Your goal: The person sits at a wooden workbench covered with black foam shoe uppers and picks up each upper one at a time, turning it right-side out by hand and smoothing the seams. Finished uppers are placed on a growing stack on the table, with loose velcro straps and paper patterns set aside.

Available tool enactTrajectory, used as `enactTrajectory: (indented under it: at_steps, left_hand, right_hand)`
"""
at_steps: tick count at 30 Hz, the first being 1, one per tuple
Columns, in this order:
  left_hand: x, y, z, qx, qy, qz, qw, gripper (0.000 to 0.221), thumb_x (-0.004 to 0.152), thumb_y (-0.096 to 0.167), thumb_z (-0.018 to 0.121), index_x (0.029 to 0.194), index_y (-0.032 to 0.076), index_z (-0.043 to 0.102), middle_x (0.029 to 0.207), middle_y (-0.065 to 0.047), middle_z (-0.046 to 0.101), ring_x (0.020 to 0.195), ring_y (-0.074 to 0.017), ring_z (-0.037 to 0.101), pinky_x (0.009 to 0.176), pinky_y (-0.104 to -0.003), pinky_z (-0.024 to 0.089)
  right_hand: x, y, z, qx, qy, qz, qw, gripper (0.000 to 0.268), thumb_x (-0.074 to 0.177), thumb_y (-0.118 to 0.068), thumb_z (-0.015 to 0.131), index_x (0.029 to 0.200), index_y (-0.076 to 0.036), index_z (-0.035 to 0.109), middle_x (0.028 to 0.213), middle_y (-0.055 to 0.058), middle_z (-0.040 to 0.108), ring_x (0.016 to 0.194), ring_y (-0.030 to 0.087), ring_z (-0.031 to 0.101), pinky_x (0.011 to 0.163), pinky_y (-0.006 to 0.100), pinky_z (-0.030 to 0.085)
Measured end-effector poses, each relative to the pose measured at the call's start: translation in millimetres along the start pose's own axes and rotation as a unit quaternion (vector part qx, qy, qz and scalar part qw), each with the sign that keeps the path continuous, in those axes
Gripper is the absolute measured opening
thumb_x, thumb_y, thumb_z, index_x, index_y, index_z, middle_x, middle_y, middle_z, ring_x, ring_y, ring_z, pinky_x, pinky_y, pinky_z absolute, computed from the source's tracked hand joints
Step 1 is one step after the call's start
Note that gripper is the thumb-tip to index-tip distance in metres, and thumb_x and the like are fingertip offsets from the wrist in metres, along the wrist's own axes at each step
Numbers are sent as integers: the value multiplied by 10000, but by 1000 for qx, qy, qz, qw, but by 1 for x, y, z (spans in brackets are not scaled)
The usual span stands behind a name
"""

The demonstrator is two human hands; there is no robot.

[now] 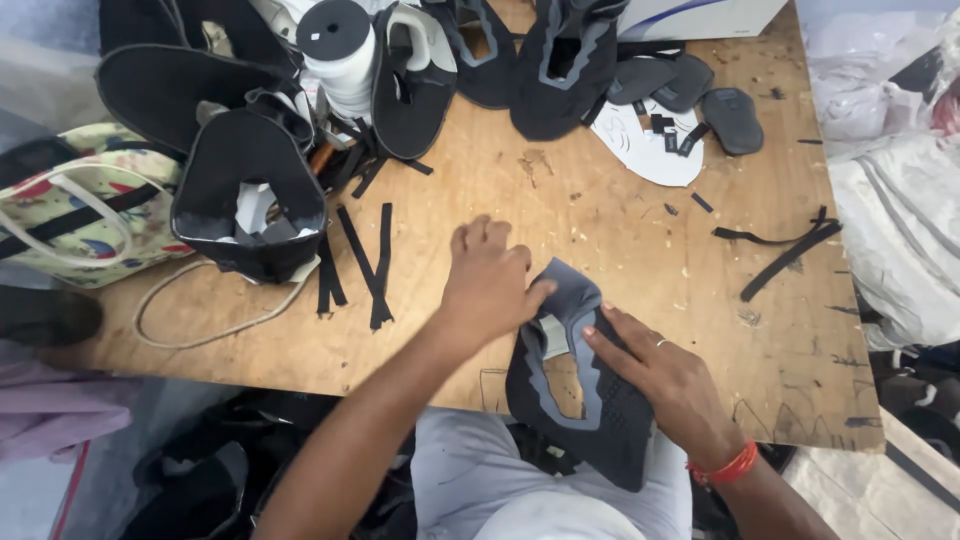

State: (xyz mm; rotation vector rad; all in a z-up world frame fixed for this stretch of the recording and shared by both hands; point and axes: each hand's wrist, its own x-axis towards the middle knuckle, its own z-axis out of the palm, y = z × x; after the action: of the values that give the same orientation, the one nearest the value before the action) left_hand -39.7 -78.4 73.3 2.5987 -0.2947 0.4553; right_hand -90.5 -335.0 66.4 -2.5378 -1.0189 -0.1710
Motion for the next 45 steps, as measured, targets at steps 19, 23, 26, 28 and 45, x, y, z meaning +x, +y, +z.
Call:
enactTrajectory:
  at_steps: [19, 23, 26, 28, 45]
  left_hand:
    - [35, -23, -38, -543, -74, -69, 834, 253, 1030, 261, 627, 1180, 65, 684, 1037, -91, 744, 1012, -175, 718, 926, -302, 566]
    - [36, -1, -55, -259, -46, 32, 964, 286, 994, 316, 656, 1050, 42, 713, 989, -103, 729, 916, -230, 700, 836, -355, 560]
    - [37, -2, -37, 57, -178, 54, 981, 489, 937, 561, 744, 869, 82, 814, 940, -148, 708, 979, -329, 628, 873, -432, 509]
    - [43, -14, -22, 65, -112, 147, 981, 423, 665, 474, 826, 771, 65, 803, 897, -151, 719, 921, -376, 652, 785, -480, 517]
    - [-114, 16, 95, -51, -300, 122, 945, 203, 828, 104, 627, 938, 29, 781, 916, -202, 744, 878, -364, 726, 785, -474, 577]
  right_hand:
    - [4, 13, -26, 57, 31, -17, 998, 589, 795, -75, 637, 1374, -182, 627, 1499, 136, 559, 1209, 332, 665, 917, 396, 574]
    - [9, 12, -27, 21, 24, -26, 999, 617, 811, 15, 565, 1380, -216, 636, 1497, 111, 582, 1234, 308, 672, 938, 385, 585]
    - [18, 9, -29, -9, 41, -55, 998, 570, 842, -40, 598, 1379, -226, 632, 1467, 110, 593, 1228, 312, 673, 916, 377, 584]
    - [26, 9, -31, -39, 30, -84, 995, 572, 854, -17, 578, 1386, -219, 625, 1449, 122, 596, 1210, 313, 678, 889, 385, 582]
    - [105, 73, 79, -11, -122, 78, 989, 568, 815, -5, 632, 1309, -276, 700, 935, 204, 728, 862, 412, 693, 769, 503, 538]
